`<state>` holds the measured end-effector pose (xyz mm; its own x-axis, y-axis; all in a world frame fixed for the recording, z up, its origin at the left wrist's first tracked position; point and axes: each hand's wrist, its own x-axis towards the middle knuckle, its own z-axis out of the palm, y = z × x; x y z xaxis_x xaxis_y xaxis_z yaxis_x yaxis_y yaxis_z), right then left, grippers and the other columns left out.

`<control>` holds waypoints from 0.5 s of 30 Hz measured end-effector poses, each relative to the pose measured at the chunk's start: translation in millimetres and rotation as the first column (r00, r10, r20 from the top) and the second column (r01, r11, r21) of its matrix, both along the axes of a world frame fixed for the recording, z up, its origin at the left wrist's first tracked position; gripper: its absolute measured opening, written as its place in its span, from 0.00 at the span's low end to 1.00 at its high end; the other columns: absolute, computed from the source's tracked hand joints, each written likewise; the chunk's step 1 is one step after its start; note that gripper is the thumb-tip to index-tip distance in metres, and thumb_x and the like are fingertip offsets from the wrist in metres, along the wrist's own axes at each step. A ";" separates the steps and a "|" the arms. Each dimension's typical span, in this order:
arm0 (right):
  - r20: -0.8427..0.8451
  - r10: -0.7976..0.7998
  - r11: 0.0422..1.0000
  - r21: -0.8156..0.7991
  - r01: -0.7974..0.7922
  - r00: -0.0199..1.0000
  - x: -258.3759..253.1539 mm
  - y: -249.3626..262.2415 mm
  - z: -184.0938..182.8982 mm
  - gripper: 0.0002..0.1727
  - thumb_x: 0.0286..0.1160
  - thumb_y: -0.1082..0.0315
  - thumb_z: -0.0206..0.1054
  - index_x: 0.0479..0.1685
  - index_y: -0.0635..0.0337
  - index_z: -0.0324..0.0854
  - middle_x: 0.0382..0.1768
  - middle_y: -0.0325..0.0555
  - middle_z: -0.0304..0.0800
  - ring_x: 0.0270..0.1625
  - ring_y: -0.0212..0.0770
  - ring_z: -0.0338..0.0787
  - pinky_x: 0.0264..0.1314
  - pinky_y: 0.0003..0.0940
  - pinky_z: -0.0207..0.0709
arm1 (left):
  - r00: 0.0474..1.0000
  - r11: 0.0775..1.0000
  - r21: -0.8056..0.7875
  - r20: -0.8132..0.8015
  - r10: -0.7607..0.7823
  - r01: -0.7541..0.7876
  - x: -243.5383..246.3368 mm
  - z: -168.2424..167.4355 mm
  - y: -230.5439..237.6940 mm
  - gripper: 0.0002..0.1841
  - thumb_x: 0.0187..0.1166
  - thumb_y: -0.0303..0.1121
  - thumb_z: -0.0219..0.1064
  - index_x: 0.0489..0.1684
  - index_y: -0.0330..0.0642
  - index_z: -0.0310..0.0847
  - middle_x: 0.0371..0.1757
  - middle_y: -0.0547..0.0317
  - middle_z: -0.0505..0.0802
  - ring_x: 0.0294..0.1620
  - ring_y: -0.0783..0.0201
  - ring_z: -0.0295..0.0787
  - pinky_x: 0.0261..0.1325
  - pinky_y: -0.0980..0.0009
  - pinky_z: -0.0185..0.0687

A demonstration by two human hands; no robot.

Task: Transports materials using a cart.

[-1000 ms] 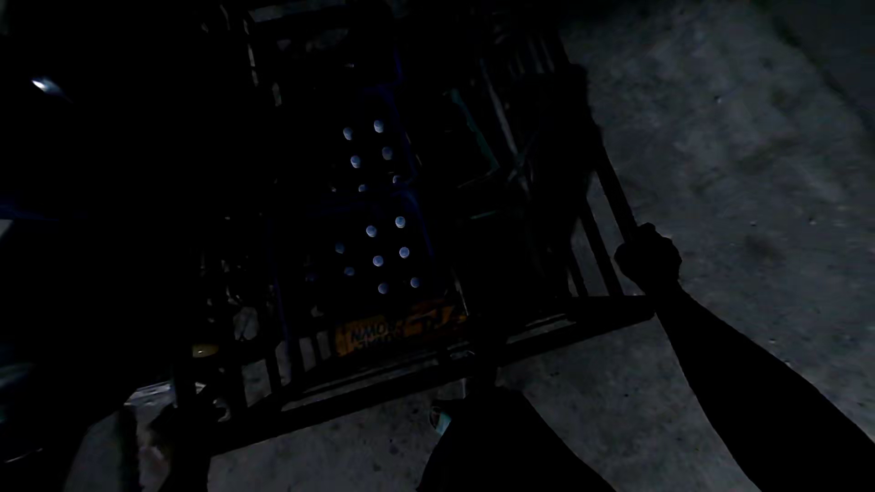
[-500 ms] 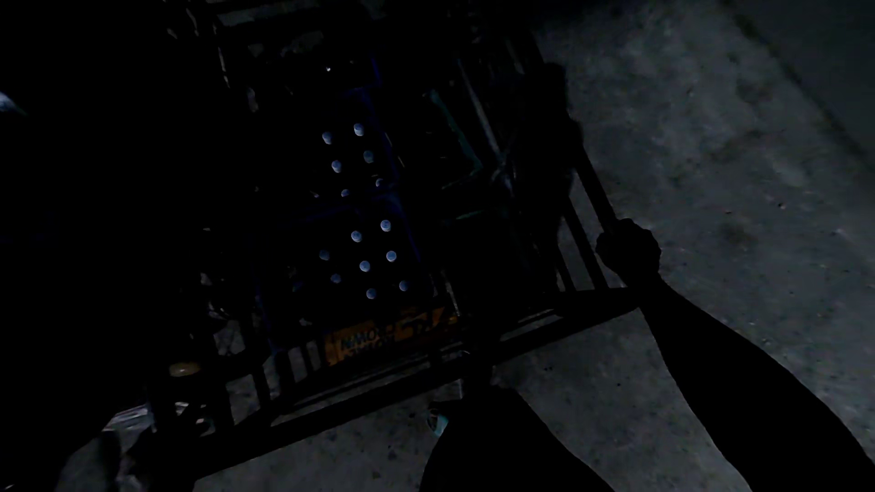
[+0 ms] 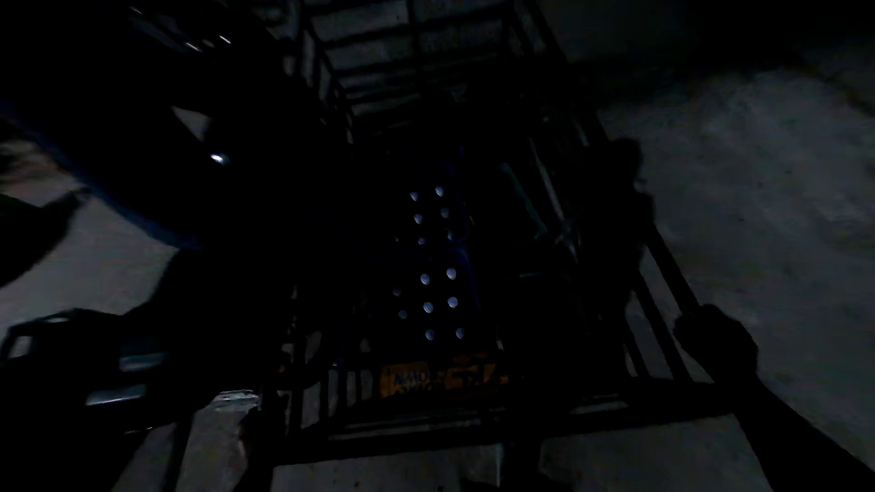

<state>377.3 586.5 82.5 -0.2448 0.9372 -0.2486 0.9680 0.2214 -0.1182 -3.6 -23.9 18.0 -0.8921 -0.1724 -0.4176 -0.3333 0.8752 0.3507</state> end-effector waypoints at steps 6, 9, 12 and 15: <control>-0.003 -0.087 0.992 -0.088 0.086 0.996 -26.0 -40.9 43.6 0.28 0.90 0.59 0.54 0.81 0.70 0.68 0.75 0.68 0.77 0.79 0.62 0.78 0.80 0.57 0.68 | 0.997 1.000 0.012 -0.080 0.009 -0.008 2.5 -6.4 -1.0 0.30 0.87 0.53 0.60 0.69 0.30 0.80 0.65 0.30 0.88 0.67 0.35 0.85 0.70 0.38 0.76; -0.155 0.256 0.909 0.375 -0.183 0.954 27.4 5.7 -40.5 0.31 0.77 0.51 0.61 0.58 0.76 0.81 0.46 0.73 0.90 0.49 0.68 0.92 0.47 0.62 0.84 | 0.994 0.998 0.058 -0.106 0.036 -0.030 -0.8 -20.8 -12.0 0.40 0.76 0.70 0.59 0.67 0.41 0.84 0.61 0.39 0.92 0.64 0.38 0.89 0.66 0.34 0.79; 0.066 -0.079 0.996 -0.044 0.082 0.995 -10.4 -9.1 6.2 0.31 0.84 0.55 0.59 0.79 0.68 0.69 0.71 0.64 0.82 0.75 0.59 0.82 0.75 0.56 0.76 | 0.989 0.994 0.091 -0.134 0.066 -0.054 -11.5 -53.2 -25.7 0.45 0.73 0.75 0.57 0.68 0.39 0.82 0.60 0.38 0.92 0.63 0.37 0.89 0.65 0.32 0.78; -0.081 0.010 0.999 0.051 -0.006 0.997 8.9 1.5 -16.7 0.31 0.77 0.55 0.64 0.70 0.73 0.76 0.65 0.72 0.84 0.70 0.69 0.83 0.68 0.68 0.75 | 0.987 0.988 0.126 -0.128 0.100 -0.084 -14.9 -59.2 -26.7 0.44 0.73 0.73 0.60 0.66 0.37 0.83 0.60 0.36 0.91 0.63 0.37 0.88 0.65 0.34 0.78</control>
